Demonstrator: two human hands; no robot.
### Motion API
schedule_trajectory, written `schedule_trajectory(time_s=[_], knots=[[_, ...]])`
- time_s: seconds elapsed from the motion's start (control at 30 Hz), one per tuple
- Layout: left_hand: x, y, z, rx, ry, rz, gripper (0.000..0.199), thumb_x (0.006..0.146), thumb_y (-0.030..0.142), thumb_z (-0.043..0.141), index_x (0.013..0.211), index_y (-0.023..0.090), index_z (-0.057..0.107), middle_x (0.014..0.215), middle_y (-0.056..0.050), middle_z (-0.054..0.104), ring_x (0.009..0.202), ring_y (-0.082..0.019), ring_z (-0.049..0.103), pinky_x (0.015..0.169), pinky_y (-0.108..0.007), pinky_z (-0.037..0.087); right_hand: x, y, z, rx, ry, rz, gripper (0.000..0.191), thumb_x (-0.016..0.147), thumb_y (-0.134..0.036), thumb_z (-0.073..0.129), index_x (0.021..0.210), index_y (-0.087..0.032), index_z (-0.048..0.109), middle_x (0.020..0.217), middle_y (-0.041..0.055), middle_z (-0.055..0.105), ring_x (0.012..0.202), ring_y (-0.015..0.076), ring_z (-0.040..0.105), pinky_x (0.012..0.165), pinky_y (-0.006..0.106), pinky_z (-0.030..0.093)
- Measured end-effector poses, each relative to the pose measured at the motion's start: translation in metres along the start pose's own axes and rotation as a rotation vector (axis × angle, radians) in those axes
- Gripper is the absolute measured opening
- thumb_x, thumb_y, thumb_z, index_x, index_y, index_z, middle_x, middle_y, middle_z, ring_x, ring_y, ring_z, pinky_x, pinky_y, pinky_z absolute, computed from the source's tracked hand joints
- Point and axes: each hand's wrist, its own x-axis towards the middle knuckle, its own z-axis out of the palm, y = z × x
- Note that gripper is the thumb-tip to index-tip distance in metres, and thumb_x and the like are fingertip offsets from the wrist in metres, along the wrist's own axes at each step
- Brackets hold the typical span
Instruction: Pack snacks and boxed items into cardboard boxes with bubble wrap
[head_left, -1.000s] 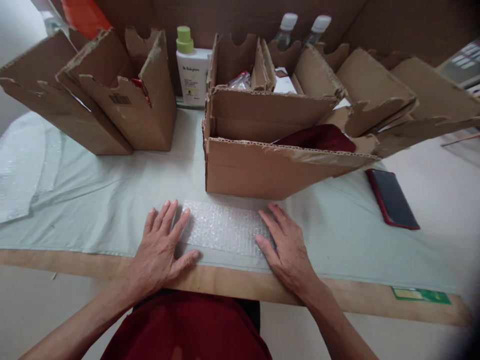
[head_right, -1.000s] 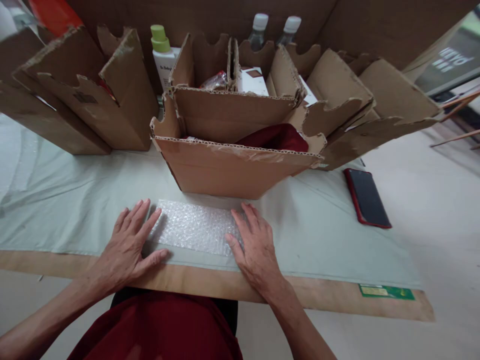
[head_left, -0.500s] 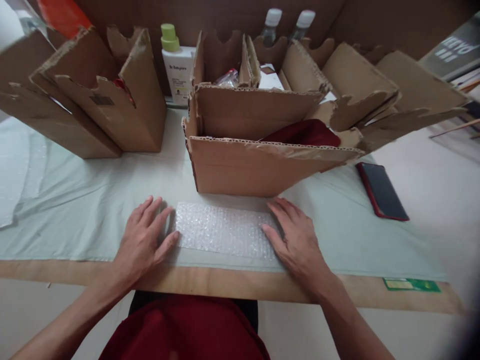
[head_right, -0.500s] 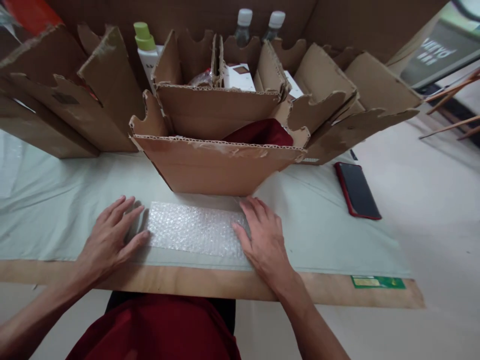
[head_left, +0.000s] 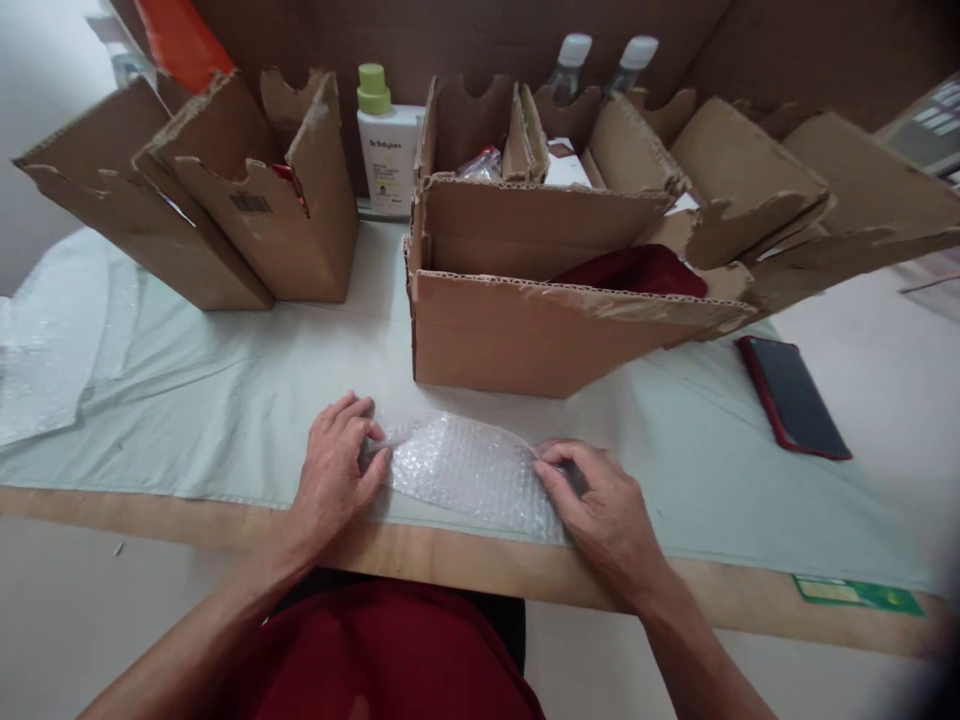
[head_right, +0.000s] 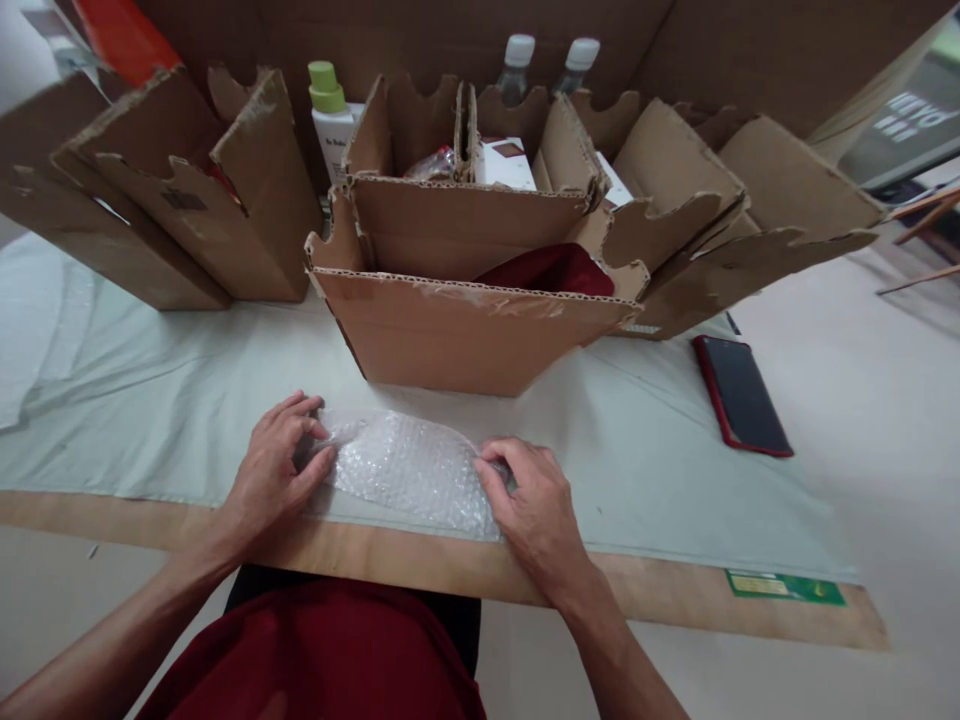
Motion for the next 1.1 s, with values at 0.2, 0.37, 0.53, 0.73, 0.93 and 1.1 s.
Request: schedule_trajectory(time_s=[0.2, 0.37, 0.53, 0.73, 0.93, 1.1], knots=[[0.0, 0.011, 0.001, -0.243, 0.046, -0.156, 0.036, 0.091, 0.025, 0.058, 0.126, 0.022, 0.057, 0.106, -0.008, 0.069, 0.102, -0.023, 0.068, 0.094, -0.043, 0.057, -0.012, 0.003, -0.007, 0.239, 0.044, 0.228, 0.028, 0.093, -0.042, 0.064, 0.111, -0.022, 0.069, 0.093, 0.0049, 0.076, 0.084, 0.0201, 0.074, 0.077, 0.032, 0.06], [0.009, 0.006, -0.015, -0.483, 0.028, -0.232, 0.058, 0.093, 0.028, 0.059, 0.148, 0.021, 0.044, 0.095, -0.002, 0.065, 0.083, -0.015, 0.065, 0.075, -0.03, 0.055, -0.023, -0.009, -0.012, 0.3, -0.044, 0.195, 0.033, 0.094, -0.037, 0.063, 0.124, -0.022, 0.068, 0.087, 0.0026, 0.075, 0.076, 0.0162, 0.073, 0.071, 0.026, 0.06], [0.049, -0.013, -0.06, -0.34, -0.036, -0.185, 0.057, 0.09, 0.031, 0.061, 0.145, 0.019, 0.05, 0.092, -0.002, 0.068, 0.075, -0.014, 0.063, 0.071, -0.029, 0.052, -0.03, -0.069, 0.007, 0.437, -0.37, 0.034, 0.042, 0.101, -0.025, 0.053, 0.141, -0.029, 0.062, 0.106, 0.0021, 0.078, 0.087, 0.0139, 0.074, 0.079, 0.024, 0.061], [0.111, -0.025, -0.064, 0.012, -0.037, 0.036, 0.055, 0.085, 0.02, 0.063, 0.14, 0.017, 0.058, 0.115, -0.008, 0.071, 0.096, -0.02, 0.066, 0.094, -0.04, 0.054, -0.017, -0.111, 0.056, 0.516, -0.545, -0.006, 0.04, 0.097, -0.019, 0.053, 0.135, -0.024, 0.067, 0.12, 0.0062, 0.075, 0.102, 0.02, 0.072, 0.096, 0.036, 0.058], [0.052, -0.033, -0.075, -0.099, -0.088, 0.159, 0.042, 0.094, 0.013, 0.051, 0.133, 0.022, 0.063, 0.132, -0.009, 0.068, 0.124, -0.025, 0.063, 0.105, -0.047, 0.054, -0.016, -0.095, 0.06, 0.585, -0.531, 0.057, 0.047, 0.094, -0.016, 0.048, 0.137, -0.024, 0.066, 0.108, 0.0068, 0.075, 0.093, 0.0185, 0.071, 0.089, 0.032, 0.06], [-0.038, -0.022, -0.087, -0.27, -0.314, 0.162, 0.057, 0.089, 0.012, 0.055, 0.142, 0.03, 0.056, 0.139, -0.008, 0.066, 0.141, -0.027, 0.052, 0.113, -0.049, 0.052, -0.015, -0.093, 0.061, 0.61, -0.509, 0.118, 0.039, 0.094, -0.02, 0.047, 0.126, -0.022, 0.07, 0.089, 0.0036, 0.073, 0.077, 0.0163, 0.068, 0.075, 0.029, 0.059]])
